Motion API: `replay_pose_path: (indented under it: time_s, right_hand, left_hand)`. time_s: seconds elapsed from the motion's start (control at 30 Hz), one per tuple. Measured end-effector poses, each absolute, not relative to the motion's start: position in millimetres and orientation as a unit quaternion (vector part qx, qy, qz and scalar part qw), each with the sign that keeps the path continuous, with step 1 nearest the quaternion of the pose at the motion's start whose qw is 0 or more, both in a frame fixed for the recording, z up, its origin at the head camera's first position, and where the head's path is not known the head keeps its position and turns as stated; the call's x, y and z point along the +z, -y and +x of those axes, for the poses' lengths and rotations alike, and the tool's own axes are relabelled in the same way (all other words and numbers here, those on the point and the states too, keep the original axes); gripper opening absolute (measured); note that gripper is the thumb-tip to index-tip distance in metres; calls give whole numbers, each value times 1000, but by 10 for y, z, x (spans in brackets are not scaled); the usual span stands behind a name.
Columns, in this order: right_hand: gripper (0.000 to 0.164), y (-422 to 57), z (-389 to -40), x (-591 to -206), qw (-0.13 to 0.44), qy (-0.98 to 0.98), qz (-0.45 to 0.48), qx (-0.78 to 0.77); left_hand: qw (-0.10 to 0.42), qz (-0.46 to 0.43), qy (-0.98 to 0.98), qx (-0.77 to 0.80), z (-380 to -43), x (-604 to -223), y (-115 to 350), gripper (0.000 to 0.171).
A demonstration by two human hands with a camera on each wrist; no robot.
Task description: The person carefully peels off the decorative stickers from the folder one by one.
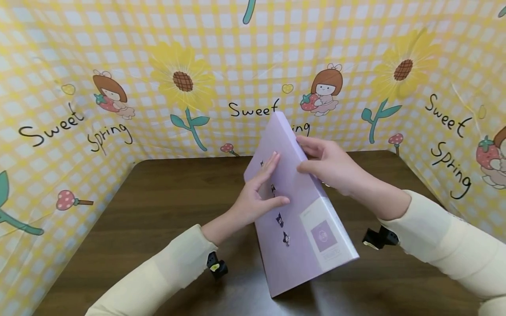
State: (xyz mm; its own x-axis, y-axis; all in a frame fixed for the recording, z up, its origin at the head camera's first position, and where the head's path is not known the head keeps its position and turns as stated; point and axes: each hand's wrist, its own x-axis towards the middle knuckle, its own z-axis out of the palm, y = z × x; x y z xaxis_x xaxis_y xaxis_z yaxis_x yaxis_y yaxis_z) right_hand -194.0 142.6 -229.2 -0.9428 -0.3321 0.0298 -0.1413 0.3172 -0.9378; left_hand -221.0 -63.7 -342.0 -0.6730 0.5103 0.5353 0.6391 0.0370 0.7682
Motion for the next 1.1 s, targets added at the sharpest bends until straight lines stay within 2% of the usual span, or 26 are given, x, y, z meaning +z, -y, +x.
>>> replay_pose_path:
  time_s: [0.27, 0.47, 0.7, 0.9, 1.1]
  right_hand:
    - [67, -1522, -2001, -2681, 115, -765, -99, -626]
    - [66, -1573, -1998, -2953, 119, -708, -74, -692]
    - [69, -1640, -2011, -3249, 122, -610, -90, -778]
    - [69, -1654, -2033, -3478, 127, -564, -105, -809]
    - [70, -1656, -2053, -3667, 132, -532, -102, -830]
  left_hand:
    - [37, -399, 752, -524, -2225, -3565, 777, 88]
    - [31, -357, 766, -534, -2106, -3580, 949, 81]
    - [56, -274, 791, -544, -2230, -3983, 1236, 80]
    - [71, -165, 821, -542, -2333, -4240, 1457, 81]
    - [45, -79, 804, -587, -2381, -4318, 1588, 80]
